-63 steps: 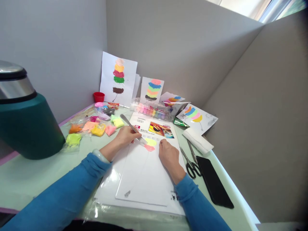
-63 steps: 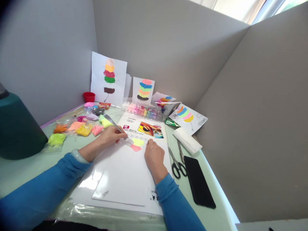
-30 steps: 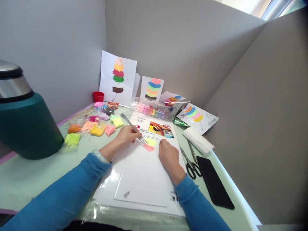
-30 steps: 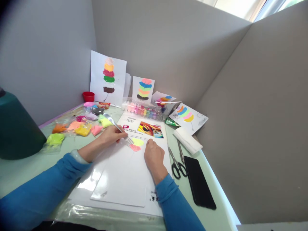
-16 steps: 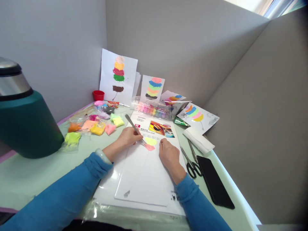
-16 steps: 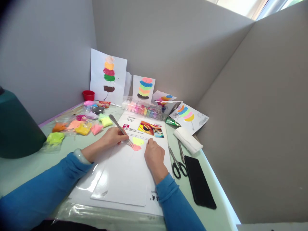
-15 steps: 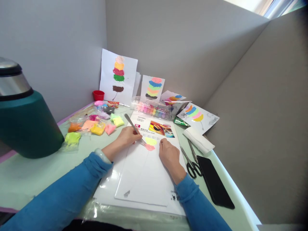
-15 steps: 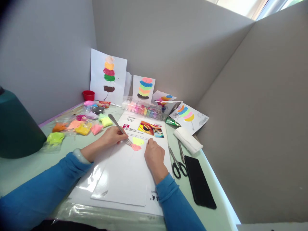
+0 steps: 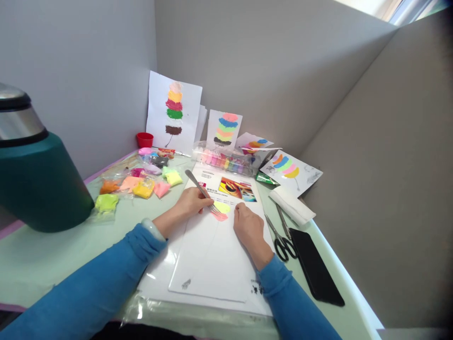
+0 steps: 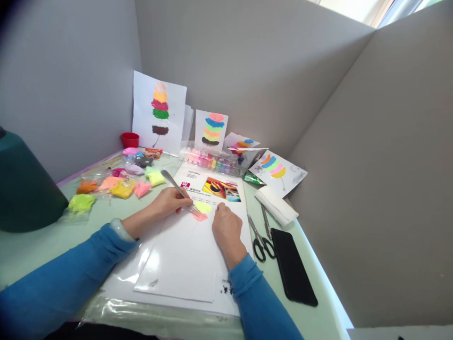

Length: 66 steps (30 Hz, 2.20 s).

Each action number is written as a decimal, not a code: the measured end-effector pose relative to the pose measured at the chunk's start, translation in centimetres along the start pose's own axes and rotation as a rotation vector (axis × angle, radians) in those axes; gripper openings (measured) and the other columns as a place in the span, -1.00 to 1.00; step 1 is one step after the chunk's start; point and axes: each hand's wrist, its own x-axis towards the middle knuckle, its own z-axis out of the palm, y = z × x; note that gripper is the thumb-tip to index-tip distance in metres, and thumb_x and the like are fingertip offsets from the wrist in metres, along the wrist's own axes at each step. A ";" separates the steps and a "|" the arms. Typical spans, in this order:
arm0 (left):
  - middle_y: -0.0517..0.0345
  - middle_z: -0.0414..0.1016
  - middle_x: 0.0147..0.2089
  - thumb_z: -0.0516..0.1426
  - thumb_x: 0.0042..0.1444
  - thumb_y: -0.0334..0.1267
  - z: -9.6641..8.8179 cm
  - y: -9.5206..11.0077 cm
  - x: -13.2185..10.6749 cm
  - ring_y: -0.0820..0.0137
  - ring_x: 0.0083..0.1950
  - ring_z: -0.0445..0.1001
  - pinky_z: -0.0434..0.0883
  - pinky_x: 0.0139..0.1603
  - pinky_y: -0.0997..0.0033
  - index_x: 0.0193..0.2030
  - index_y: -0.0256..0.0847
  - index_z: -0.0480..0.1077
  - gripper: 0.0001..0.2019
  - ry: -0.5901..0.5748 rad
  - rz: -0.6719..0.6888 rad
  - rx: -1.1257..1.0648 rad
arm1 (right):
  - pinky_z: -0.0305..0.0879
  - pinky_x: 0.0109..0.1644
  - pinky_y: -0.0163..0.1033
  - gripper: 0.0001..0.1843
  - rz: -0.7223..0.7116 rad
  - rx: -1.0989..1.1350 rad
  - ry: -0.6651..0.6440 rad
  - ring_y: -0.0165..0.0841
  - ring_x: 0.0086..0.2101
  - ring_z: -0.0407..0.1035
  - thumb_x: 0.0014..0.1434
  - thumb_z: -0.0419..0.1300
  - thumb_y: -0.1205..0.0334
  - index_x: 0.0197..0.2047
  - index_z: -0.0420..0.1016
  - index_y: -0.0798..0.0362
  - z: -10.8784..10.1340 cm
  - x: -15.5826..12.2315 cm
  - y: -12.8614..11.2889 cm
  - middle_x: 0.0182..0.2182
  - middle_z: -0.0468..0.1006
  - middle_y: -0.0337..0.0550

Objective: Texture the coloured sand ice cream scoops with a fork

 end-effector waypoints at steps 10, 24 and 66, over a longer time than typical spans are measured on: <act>0.20 0.42 -0.65 0.17 -0.04 -0.17 -0.1 -0.6 0.3 0.39 -0.51 0.41 0.27 -0.39 0.43 -0.41 -0.27 0.52 -0.80 0.009 0.017 0.060 | 0.06 -0.33 -0.27 -0.79 0.011 0.001 -0.010 -0.33 -0.30 0.49 0.37 -0.09 0.22 -0.08 0.34 0.01 -0.1 0.0 0.0 -0.23 0.59 -0.15; 0.22 0.37 -0.68 0.18 -0.06 -0.18 -2.0 -0.1 0.1 0.45 -0.58 0.29 0.15 -0.51 0.46 -0.48 -0.25 0.49 -0.83 0.099 -0.095 0.007 | 0.10 -0.30 -0.27 -0.79 0.015 0.015 -0.029 -0.33 -0.27 0.49 0.36 -0.08 0.22 -0.06 0.34 0.01 -0.2 0.0 0.1 -0.23 0.59 -0.15; 0.23 0.36 -0.69 0.15 -0.04 -0.19 -1.3 -0.7 0.3 0.39 -0.54 0.36 0.21 -0.44 0.43 -0.52 -0.23 0.45 -0.82 0.023 -0.003 0.105 | 0.11 -0.30 -0.28 -0.77 0.014 0.014 -0.028 -0.32 -0.27 0.49 0.36 -0.08 0.22 -0.05 0.35 0.02 -0.3 -0.1 -0.1 -0.22 0.58 -0.13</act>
